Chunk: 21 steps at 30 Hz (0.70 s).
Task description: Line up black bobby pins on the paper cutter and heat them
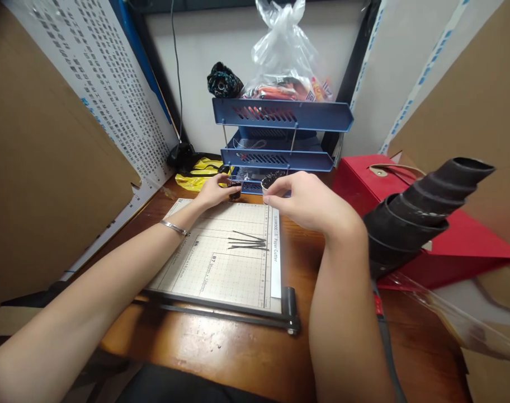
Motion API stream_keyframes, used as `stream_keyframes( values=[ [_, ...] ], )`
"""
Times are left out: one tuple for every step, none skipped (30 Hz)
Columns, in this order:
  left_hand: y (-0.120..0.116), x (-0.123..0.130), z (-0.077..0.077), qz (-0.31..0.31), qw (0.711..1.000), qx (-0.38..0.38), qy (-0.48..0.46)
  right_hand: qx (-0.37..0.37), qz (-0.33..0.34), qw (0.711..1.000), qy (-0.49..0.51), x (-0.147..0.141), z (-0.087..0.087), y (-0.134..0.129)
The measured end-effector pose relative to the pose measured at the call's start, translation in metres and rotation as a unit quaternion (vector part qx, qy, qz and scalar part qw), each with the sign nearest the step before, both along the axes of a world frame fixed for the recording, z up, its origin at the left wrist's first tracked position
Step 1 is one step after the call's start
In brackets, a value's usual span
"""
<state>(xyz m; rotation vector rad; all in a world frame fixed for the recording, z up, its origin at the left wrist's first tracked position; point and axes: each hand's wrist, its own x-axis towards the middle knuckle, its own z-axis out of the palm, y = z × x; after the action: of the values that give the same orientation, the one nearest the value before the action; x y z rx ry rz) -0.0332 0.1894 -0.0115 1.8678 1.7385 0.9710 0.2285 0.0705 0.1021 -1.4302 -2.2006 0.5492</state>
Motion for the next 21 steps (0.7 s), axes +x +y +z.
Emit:
stream_keyframes(
  values=[
    [0.002, 0.002, -0.002, 0.015, 1.000, -0.001, 0.011, 0.003, -0.004, 1.000, 0.004, 0.000, 0.001, 0.000],
    [0.004, 0.003, -0.005, 0.031, 0.999, -0.002, 0.024, 0.010, -0.007, 1.000, 0.009, -0.001, 0.001, 0.000],
    [0.005, 0.005, -0.007, 0.046, 0.998, -0.003, 0.037, 0.018, -0.010, 1.000, 0.013, -0.002, 0.002, -0.001],
    [0.006, 0.006, -0.010, 0.057, 0.997, -0.004, 0.051, 0.026, -0.011, 0.999, 0.017, -0.003, 0.002, -0.001],
    [0.006, 0.007, -0.012, 0.064, 0.996, -0.005, 0.065, 0.032, -0.011, 0.999, 0.020, -0.004, 0.003, -0.002],
    [0.005, 0.008, -0.013, 0.069, 0.994, -0.006, 0.080, 0.035, -0.009, 0.999, 0.025, -0.004, 0.003, -0.002],
    [0.004, 0.009, -0.014, 0.072, 0.993, -0.006, 0.094, 0.036, -0.005, 0.999, 0.031, -0.004, 0.003, -0.003],
    [0.003, 0.009, -0.015, 0.074, 0.991, -0.007, 0.108, 0.036, -0.002, 0.999, 0.036, -0.005, 0.003, -0.003],
    [0.002, 0.009, -0.015, 0.075, 0.990, -0.008, 0.122, 0.036, 0.001, 0.998, 0.042, -0.004, 0.003, -0.004],
    [0.001, 0.009, -0.014, 0.076, 0.988, -0.010, 0.136, 0.035, 0.004, 0.998, 0.047, -0.004, 0.003, -0.004],
    [0.000, 0.009, -0.012, 0.076, 0.986, -0.014, 0.149, 0.033, 0.005, 0.998, 0.053, -0.004, 0.003, -0.004],
    [0.000, 0.008, -0.011, 0.073, 0.984, -0.020, 0.163, 0.030, 0.007, 0.998, 0.058, -0.003, 0.002, -0.004],
    [-0.001, 0.007, -0.008, 0.069, 0.982, -0.027, 0.175, 0.026, 0.008, 0.998, 0.063, -0.003, 0.002, -0.004],
    [-0.001, 0.005, -0.006, 0.062, 0.980, -0.035, 0.187, 0.023, 0.009, 0.997, 0.067, -0.003, 0.002, -0.004],
    [0.000, 0.004, -0.003, 0.055, 0.978, -0.043, 0.198, 0.021, 0.011, 0.997, 0.069, -0.002, 0.002, -0.004],
    [0.001, 0.002, -0.001, 0.047, 0.976, -0.050, 0.208, 0.020, 0.013, 0.997, 0.070, -0.002, 0.002, -0.004],
    [0.002, 0.001, 0.002, 0.038, 0.974, -0.059, 0.217, 0.020, 0.016, 0.997, 0.071, -0.001, 0.002, -0.004],
    [0.004, -0.001, 0.005, 0.031, 0.972, -0.068, 0.225, 0.020, 0.018, 0.997, 0.072, 0.000, 0.002, -0.004],
    [0.007, -0.003, 0.007, 0.024, 0.969, -0.078, 0.232, 0.022, 0.019, 0.997, 0.074, 0.001, 0.002, -0.004],
    [0.009, -0.004, 0.010, 0.019, 0.967, -0.088, 0.239, 0.024, 0.021, 0.997, 0.077, 0.001, 0.002, -0.004],
    [0.012, -0.005, 0.012, 0.016, 0.964, -0.097, 0.246, 0.027, 0.023, 0.996, 0.080, 0.002, 0.002, -0.004]
  ],
)
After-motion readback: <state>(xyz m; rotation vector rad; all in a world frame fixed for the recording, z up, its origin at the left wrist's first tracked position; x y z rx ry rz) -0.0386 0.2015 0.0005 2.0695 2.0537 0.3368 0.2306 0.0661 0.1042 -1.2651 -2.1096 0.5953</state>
